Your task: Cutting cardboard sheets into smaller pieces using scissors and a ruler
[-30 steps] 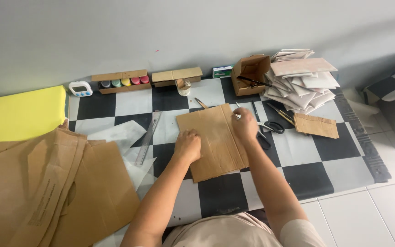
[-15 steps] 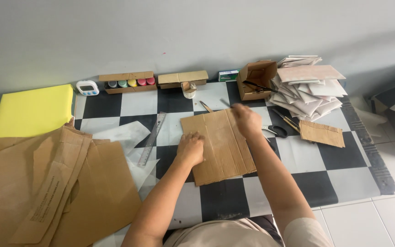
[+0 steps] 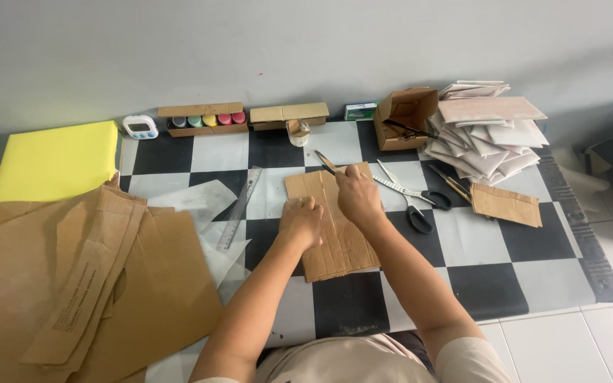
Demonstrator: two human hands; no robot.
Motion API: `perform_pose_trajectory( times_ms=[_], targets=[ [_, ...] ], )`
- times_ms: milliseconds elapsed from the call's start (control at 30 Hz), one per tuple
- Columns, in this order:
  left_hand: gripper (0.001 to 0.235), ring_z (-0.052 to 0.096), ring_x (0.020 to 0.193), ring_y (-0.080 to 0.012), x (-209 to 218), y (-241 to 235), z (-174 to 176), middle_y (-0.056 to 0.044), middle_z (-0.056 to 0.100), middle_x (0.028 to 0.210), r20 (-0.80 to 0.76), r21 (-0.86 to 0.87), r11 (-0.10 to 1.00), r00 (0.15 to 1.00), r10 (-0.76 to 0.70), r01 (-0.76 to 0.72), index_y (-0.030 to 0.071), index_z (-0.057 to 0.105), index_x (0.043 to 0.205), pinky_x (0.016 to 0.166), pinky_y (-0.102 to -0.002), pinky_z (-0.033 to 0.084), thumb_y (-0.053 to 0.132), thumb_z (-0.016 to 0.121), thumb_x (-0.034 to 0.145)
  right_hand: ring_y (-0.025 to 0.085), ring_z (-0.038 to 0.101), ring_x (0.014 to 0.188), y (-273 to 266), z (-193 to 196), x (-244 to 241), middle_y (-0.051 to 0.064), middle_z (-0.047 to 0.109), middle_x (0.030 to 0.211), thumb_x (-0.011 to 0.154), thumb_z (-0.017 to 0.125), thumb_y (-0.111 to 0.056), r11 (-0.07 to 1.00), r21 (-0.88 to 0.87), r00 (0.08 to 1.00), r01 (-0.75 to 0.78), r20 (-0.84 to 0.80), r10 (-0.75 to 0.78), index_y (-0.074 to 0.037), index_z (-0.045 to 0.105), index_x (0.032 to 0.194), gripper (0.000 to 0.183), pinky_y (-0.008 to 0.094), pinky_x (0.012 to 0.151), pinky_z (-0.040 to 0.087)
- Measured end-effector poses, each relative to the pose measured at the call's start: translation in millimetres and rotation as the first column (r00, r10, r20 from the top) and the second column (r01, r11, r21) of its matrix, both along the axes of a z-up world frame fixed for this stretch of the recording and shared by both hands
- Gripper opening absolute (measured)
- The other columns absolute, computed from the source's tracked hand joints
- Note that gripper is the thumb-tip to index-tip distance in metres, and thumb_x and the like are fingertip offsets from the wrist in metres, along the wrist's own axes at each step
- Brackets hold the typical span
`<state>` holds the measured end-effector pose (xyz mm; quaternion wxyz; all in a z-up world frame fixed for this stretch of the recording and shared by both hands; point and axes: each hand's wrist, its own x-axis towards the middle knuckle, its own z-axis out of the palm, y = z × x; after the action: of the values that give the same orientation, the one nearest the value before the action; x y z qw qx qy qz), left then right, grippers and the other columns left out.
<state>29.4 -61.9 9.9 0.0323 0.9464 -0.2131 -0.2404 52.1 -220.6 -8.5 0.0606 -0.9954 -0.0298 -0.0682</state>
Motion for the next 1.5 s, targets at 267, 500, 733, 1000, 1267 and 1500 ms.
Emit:
perform_pose_trajectory(
  times_ms=[267, 500, 733, 1000, 1267, 1500],
  targets=[
    [0.083, 0.034, 0.147, -0.0447, 2, -3, -13, -0.019, 0.035, 0.162, 0.018, 0.008, 1.000, 1.000, -0.015, 0.015, 0.006, 0.047, 0.149, 0.119, -0.059, 0.026, 0.030, 0.083, 0.077, 0.025, 0.072, 0.083, -29, -24, 22, -0.001, 0.066, 0.087, 0.077, 0.080, -0.013, 0.839, 0.537, 0.944, -0.084, 0.312, -0.106, -0.022, 0.076, 0.104, 0.029, 0.035, 0.074, 0.060],
    [0.096, 0.033, 0.149, -0.0448, -7, 1, 10, -0.018, 0.034, 0.163, 0.027, -0.013, 1.000, 0.999, -0.017, 0.018, 0.008, 0.047, 0.151, 0.117, -0.061, 0.028, 0.045, 0.084, 0.070, 0.023, 0.072, 0.087, -15, -20, 26, -0.001, 0.072, 0.087, 0.078, 0.083, -0.013, 0.647, 0.755, 0.959, -0.104, 0.249, -0.136, -0.019, 0.078, 0.100, 0.023, 0.033, 0.078, 0.059],
    [0.122, 0.022, 0.154, -0.0418, -24, 6, 47, -0.016, 0.026, 0.167, -0.032, 0.014, 0.999, 0.999, -0.031, 0.032, 0.007, 0.035, 0.157, 0.119, -0.064, 0.020, 0.067, 0.080, 0.060, 0.026, 0.073, 0.092, -8, -15, 28, 0.003, 0.076, 0.090, 0.080, 0.081, -0.012, 0.659, 0.748, 0.978, -0.081, 0.186, -0.091, -0.018, 0.079, 0.098, 0.019, 0.037, 0.081, 0.059],
    [0.123, 0.007, 0.156, -0.0448, -37, 8, 65, -0.021, 0.011, 0.170, -0.120, -0.072, 0.997, 0.993, 0.025, -0.034, 0.000, 0.024, 0.159, 0.124, -0.060, 0.017, 0.051, 0.086, 0.066, 0.026, 0.072, 0.083, -7, 6, 29, 0.006, 0.072, 0.087, 0.082, 0.072, 0.000, 0.684, 0.704, 0.925, -0.189, 0.361, -0.116, -0.012, 0.076, 0.100, 0.023, 0.036, 0.073, 0.059],
    [0.128, 0.006, 0.156, -0.0444, -31, 9, 29, -0.019, 0.012, 0.169, -0.068, -0.089, 0.996, 0.998, 0.004, -0.011, 0.004, 0.027, 0.158, 0.124, -0.059, 0.015, 0.062, 0.083, 0.058, 0.030, 0.071, 0.079, -5, -1, 33, 0.010, 0.068, 0.084, 0.080, 0.067, 0.003, 0.713, 0.676, 0.940, -0.188, 0.335, -0.070, -0.008, 0.072, 0.108, 0.031, 0.038, 0.068, 0.059],
    [0.132, 0.004, 0.156, -0.0442, -30, 9, 20, -0.019, 0.011, 0.170, -0.080, -0.115, 0.993, 0.997, 0.018, -0.027, 0.005, 0.026, 0.159, 0.124, -0.059, 0.012, 0.062, 0.084, 0.055, 0.029, 0.072, 0.085, -4, 4, 30, 0.011, 0.074, 0.090, 0.083, 0.069, -0.006, 0.622, 0.780, 0.987, -0.065, 0.141, -0.073, -0.012, 0.071, 0.118, 0.035, 0.039, 0.077, 0.060]
  ],
)
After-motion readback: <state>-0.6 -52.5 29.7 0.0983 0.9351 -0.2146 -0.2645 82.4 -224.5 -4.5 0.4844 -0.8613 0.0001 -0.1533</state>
